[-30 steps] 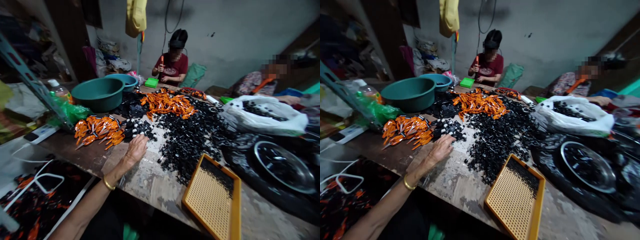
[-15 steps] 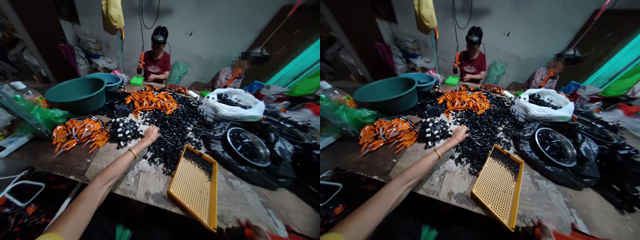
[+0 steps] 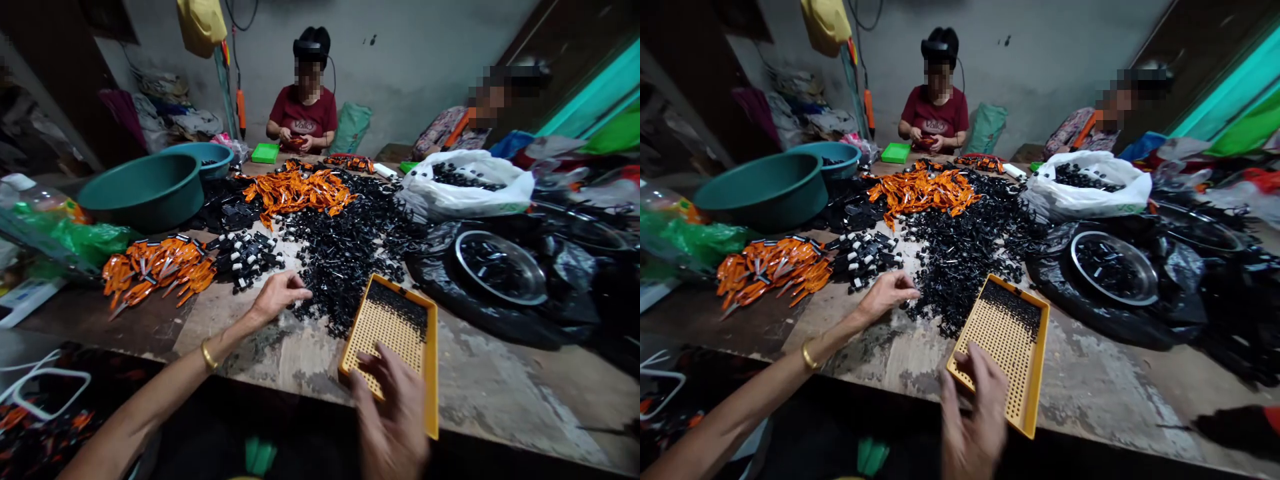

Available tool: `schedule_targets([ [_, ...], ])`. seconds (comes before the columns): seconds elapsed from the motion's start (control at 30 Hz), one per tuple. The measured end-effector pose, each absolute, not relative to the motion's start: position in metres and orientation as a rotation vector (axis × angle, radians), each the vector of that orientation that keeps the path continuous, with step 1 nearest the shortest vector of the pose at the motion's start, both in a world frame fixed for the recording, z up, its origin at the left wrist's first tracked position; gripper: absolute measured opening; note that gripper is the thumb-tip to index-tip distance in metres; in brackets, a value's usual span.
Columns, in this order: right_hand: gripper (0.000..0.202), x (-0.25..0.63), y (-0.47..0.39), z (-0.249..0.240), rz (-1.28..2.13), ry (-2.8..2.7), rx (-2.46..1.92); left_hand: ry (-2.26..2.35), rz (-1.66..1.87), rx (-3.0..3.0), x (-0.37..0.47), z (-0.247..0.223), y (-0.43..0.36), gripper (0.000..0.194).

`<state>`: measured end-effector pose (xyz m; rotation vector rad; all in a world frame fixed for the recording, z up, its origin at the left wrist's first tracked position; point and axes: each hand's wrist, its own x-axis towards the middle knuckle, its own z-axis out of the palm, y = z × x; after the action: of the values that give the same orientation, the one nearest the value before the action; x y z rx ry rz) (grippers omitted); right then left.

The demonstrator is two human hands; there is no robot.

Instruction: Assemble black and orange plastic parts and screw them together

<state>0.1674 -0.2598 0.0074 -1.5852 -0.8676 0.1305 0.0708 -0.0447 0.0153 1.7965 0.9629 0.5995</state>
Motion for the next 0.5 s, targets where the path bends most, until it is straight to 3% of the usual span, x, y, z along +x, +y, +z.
schedule_targets([
  [0.23, 0.036, 0.14, -0.206, -0.029, 0.079, -1.119, -1.497, 0.802, 0.335, 1.281, 0.041, -0.007, -0.103, 0.028],
  [0.5, 0.03, 0.15, -0.214, -0.041, 0.287, -1.187, -1.427, 0.692, 0.147, 1.216, 0.033, -0.016, -0.095, 0.025],
])
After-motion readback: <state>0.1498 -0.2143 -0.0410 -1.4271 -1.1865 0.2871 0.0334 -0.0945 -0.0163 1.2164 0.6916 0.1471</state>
